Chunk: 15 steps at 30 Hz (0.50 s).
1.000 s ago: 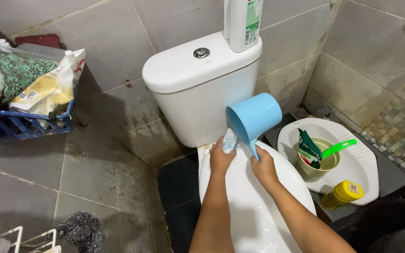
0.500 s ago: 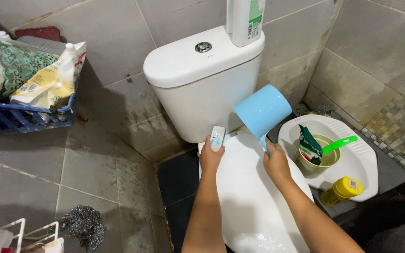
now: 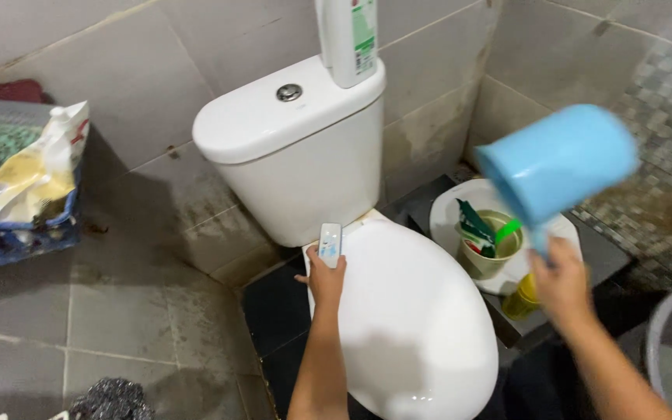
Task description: Scrubbing the exterior and lid of a toilet with a sponge and rinsing it with water scooped from a bucket using a ladle.
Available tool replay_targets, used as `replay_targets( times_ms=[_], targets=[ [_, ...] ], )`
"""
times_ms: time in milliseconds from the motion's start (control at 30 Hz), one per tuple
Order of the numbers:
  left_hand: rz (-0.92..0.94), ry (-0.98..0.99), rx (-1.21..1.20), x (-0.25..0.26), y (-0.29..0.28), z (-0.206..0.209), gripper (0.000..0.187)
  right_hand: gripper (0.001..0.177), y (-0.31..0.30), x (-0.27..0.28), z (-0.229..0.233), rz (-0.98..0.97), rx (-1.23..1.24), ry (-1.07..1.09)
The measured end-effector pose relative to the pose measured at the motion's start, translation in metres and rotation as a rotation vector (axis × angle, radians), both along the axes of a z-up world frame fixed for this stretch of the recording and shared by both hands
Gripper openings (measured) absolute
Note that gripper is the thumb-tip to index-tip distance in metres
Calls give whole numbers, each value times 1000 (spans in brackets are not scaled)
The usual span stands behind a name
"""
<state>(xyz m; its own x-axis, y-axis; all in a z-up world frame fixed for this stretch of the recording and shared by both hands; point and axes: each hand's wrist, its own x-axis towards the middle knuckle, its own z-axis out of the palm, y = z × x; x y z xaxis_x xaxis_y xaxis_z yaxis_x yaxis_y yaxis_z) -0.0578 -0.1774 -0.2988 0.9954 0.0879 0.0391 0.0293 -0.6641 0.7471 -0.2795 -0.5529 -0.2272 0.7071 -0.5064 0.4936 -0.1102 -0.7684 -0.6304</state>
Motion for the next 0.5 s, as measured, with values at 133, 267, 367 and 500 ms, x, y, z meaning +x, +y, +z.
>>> replay_targets(
  times_ms=[133, 267, 367, 500],
  targets=[
    [16, 0, 74, -7, 1, 4, 77, 20, -93, -96, -31, -199, -57, -57],
    [9, -142, 47, -19, -3, 1, 72, 17, -217, -198, -167, -542, -118, 190],
    [5, -226, 104, -19, -12, -6, 74, 24, -263, -229, -204, -775, -203, 388],
    [2, -76, 232, -26, -36, -2, 73, 24, -275, -280, -213, -841, 72, 525]
  ],
)
